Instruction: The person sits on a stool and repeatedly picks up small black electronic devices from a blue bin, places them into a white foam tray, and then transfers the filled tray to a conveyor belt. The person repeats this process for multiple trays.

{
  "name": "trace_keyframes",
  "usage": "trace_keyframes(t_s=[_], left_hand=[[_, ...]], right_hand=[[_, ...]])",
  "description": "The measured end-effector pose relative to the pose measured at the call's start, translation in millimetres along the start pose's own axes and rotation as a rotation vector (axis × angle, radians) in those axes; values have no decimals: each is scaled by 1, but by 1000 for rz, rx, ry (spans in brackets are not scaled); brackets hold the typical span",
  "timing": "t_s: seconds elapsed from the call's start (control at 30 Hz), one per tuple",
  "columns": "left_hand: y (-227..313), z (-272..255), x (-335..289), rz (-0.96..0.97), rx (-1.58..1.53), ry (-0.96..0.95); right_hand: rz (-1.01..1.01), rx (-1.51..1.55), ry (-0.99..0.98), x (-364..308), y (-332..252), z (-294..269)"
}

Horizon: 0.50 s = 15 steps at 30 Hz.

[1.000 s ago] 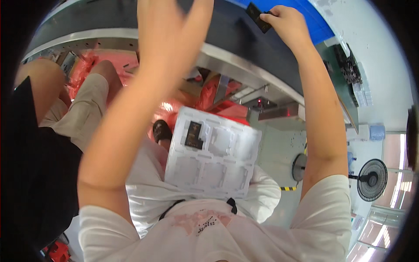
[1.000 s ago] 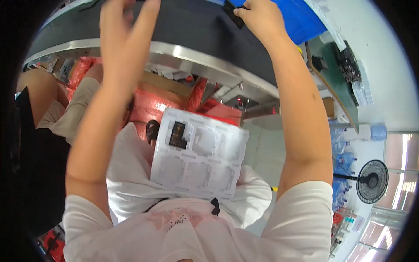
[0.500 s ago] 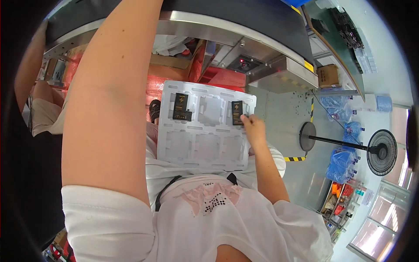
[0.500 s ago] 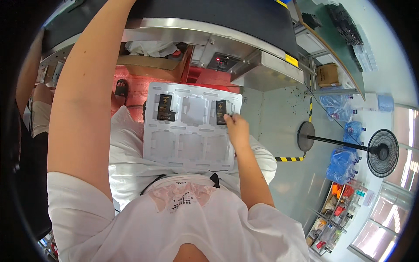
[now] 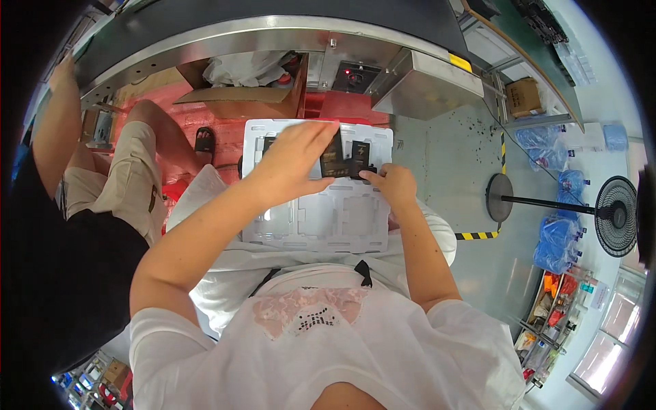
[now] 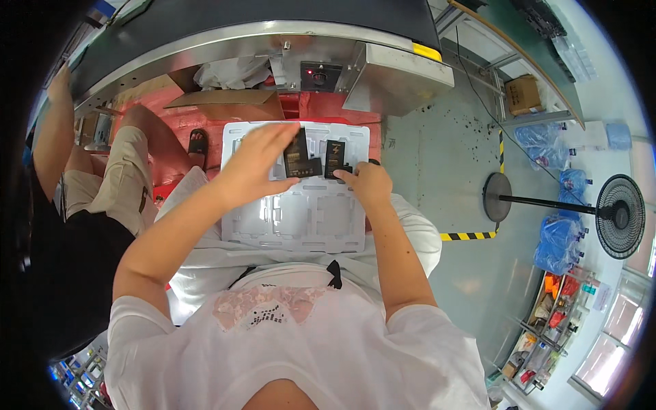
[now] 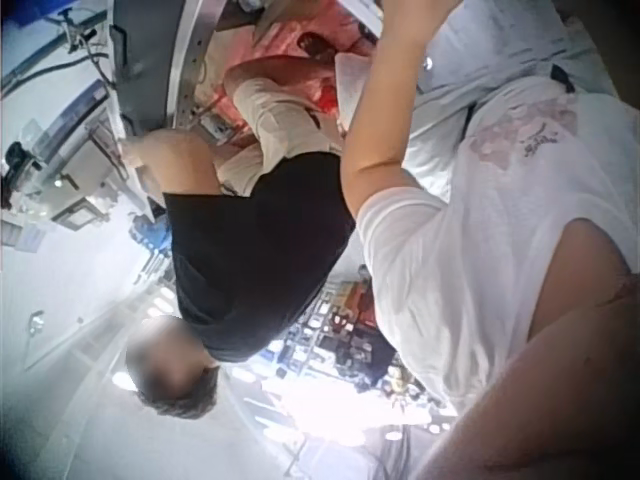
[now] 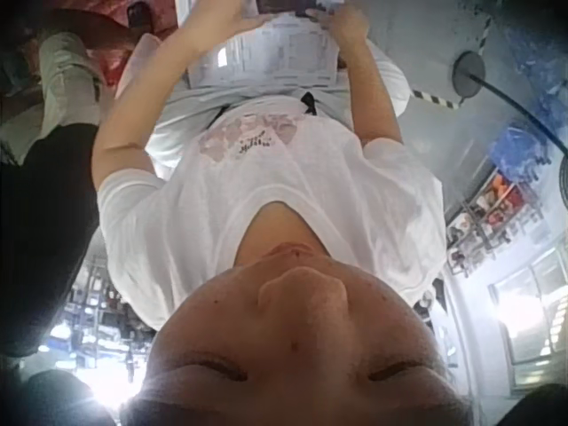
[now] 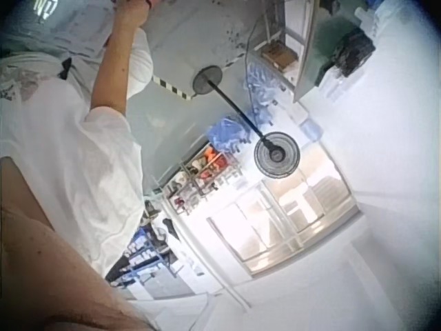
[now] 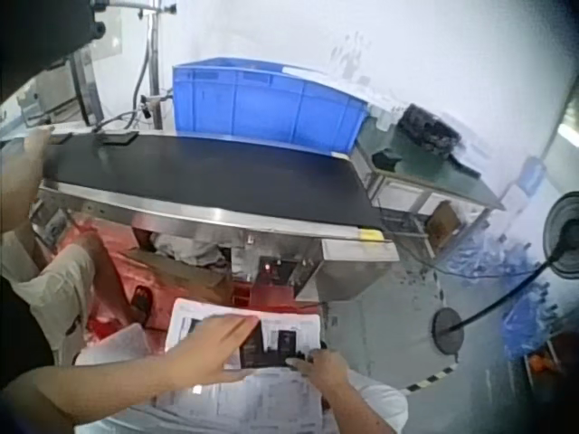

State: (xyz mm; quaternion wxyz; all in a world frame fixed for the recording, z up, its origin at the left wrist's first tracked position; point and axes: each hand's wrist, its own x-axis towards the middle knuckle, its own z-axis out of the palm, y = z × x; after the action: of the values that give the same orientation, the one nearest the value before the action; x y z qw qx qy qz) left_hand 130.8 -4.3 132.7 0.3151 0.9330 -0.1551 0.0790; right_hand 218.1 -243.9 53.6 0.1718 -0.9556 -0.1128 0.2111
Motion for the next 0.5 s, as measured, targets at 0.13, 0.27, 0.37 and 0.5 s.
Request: trace_keyframes(t_s=[0.13, 0.27, 0.37, 0.5], left_hand=[[-43, 54, -10, -38, 152, -206], [-40, 62, -17, -76, 354, -266], [-38, 70, -32, -91, 491, -272], [-33, 93, -50, -163, 484, -119]], right_hand=[[-100, -2, 102, 4, 16, 12], [-105, 7, 114, -3, 14, 13], [-105, 25, 129, -8, 9, 12], [-85, -23, 130, -10, 0, 8]])
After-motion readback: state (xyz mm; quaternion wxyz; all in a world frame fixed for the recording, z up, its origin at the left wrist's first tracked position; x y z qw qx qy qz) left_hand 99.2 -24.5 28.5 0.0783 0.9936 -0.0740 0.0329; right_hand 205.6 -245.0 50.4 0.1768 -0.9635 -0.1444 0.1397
